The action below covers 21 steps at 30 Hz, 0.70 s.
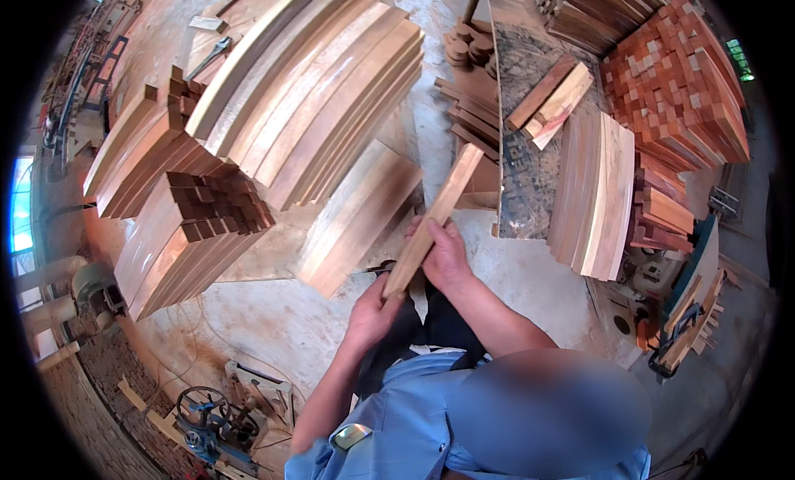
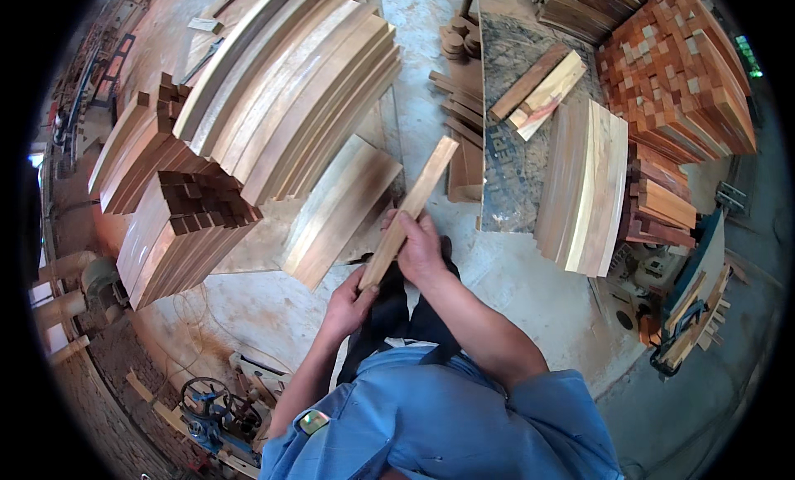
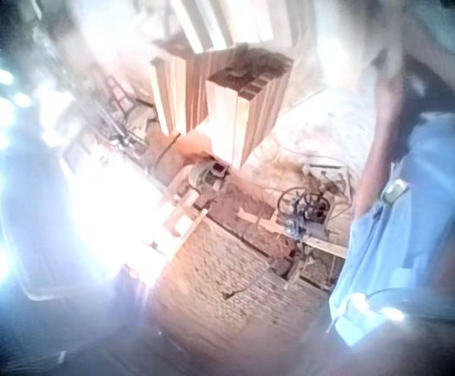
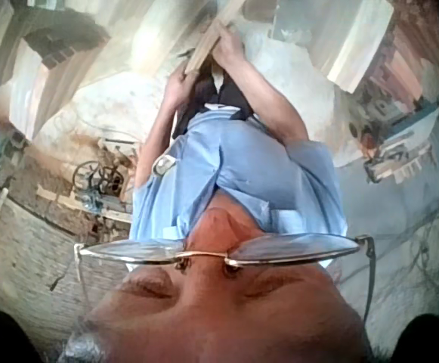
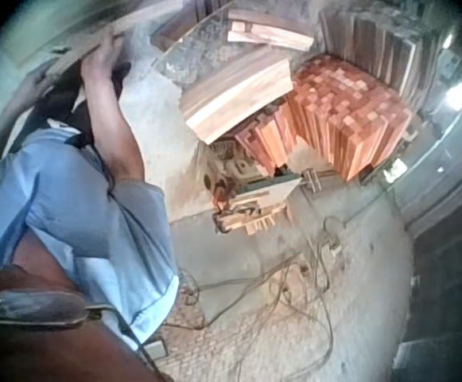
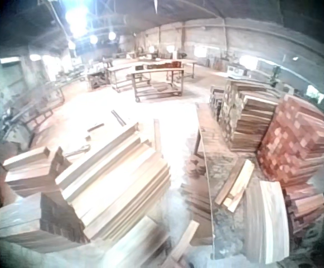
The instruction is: The person picks up individual wooden planks from a pile on the floor and stacks them onto a workbench. The person handles the planks one by one, aligning them to form a neat stack on the table surface.
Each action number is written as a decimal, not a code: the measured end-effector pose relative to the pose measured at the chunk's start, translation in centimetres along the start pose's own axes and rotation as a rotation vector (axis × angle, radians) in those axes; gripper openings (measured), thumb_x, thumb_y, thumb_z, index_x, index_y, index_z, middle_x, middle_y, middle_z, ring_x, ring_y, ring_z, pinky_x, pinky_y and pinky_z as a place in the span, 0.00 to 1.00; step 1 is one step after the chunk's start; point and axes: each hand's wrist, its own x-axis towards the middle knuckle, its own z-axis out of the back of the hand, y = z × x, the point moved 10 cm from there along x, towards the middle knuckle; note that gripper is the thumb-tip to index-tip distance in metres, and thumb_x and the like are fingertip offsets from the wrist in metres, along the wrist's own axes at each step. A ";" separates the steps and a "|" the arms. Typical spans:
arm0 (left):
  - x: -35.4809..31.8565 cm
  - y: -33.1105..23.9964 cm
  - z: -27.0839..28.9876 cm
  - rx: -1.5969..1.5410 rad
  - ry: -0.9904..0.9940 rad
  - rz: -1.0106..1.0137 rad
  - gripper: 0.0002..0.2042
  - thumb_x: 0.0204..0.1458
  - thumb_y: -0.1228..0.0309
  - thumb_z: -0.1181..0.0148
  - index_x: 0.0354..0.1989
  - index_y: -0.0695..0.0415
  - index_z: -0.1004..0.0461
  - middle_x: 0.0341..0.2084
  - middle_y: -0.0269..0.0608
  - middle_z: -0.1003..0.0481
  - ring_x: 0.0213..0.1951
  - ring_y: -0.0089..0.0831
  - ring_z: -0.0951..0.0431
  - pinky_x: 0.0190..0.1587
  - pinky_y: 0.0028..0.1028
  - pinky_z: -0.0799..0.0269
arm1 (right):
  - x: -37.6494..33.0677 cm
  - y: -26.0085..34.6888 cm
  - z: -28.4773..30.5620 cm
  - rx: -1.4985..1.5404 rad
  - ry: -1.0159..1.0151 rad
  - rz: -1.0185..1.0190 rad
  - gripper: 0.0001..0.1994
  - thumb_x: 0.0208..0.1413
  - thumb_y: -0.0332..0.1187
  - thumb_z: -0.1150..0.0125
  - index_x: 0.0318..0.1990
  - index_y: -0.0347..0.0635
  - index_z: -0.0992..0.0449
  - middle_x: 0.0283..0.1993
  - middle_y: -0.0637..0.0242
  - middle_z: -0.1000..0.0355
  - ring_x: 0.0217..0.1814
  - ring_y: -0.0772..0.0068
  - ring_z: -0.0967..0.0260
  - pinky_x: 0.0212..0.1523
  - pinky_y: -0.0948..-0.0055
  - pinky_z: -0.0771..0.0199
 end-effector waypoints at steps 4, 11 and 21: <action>-1.8 9.0 -1.1 -0.426 -0.049 0.244 0.14 0.59 0.72 0.38 0.51 0.63 0.26 0.35 0.30 0.24 0.36 0.16 0.29 0.40 0.20 0.31 | 0.0 -3.5 2.1 -0.001 -0.008 -0.156 0.13 0.69 0.39 0.48 0.52 0.41 0.31 0.48 0.60 0.26 0.50 0.63 0.28 0.56 0.60 0.28; -3.7 11.8 2.4 -0.275 -0.424 -0.076 0.13 0.54 0.79 0.35 0.48 0.60 0.26 0.38 0.34 0.24 0.37 0.25 0.26 0.46 0.25 0.29 | 2.4 -0.4 3.7 -0.087 -0.065 -0.107 0.14 0.67 0.39 0.46 0.54 0.43 0.28 0.50 0.65 0.25 0.54 0.66 0.29 0.57 0.62 0.31; -4.2 17.7 1.5 -1.089 -0.482 0.340 0.26 0.56 0.75 0.36 0.63 0.61 0.37 0.37 0.36 0.27 0.35 0.24 0.25 0.37 0.27 0.24 | 7.1 3.6 1.4 -0.735 0.021 -0.009 0.30 0.66 0.30 0.46 0.73 0.41 0.47 0.47 0.64 0.27 0.47 0.73 0.28 0.37 0.73 0.23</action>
